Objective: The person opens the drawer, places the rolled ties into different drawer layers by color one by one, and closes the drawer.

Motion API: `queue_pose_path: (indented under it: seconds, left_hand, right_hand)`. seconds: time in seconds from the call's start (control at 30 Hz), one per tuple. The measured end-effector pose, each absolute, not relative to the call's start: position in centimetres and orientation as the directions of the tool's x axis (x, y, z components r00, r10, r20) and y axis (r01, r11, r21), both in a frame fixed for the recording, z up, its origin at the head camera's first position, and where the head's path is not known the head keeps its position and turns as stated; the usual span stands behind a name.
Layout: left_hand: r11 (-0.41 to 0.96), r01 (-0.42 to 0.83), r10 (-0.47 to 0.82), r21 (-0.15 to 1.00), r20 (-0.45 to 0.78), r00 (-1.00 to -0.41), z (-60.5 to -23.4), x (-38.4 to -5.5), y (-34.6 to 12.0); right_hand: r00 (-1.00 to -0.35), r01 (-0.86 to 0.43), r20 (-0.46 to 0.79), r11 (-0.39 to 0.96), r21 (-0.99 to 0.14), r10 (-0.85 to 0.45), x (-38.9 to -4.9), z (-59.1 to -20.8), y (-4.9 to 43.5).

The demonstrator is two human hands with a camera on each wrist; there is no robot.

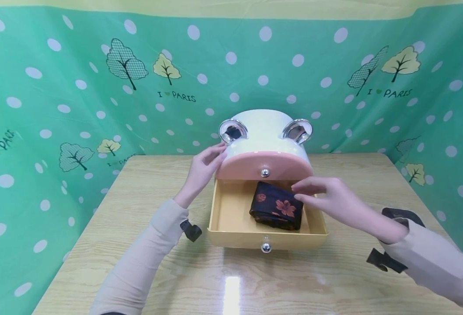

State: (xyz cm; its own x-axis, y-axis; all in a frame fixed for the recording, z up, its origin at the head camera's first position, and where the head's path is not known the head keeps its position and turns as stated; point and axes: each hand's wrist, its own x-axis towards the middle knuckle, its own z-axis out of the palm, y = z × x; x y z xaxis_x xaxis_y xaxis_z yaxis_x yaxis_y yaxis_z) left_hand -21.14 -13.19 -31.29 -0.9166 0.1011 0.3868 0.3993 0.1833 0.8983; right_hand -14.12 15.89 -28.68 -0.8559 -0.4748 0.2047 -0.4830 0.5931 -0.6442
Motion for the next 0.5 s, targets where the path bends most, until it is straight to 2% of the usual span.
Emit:
queue_pose_path:
  seconds: [0.5]
  left_hand:
    - [0.185,0.409,0.101,0.894,0.397,-0.912,-31.2,-21.2,-13.1]
  right_hand:
    - [-0.867,-0.403,0.160,0.473,-0.784,-0.473,-10.7,-28.1,16.3]
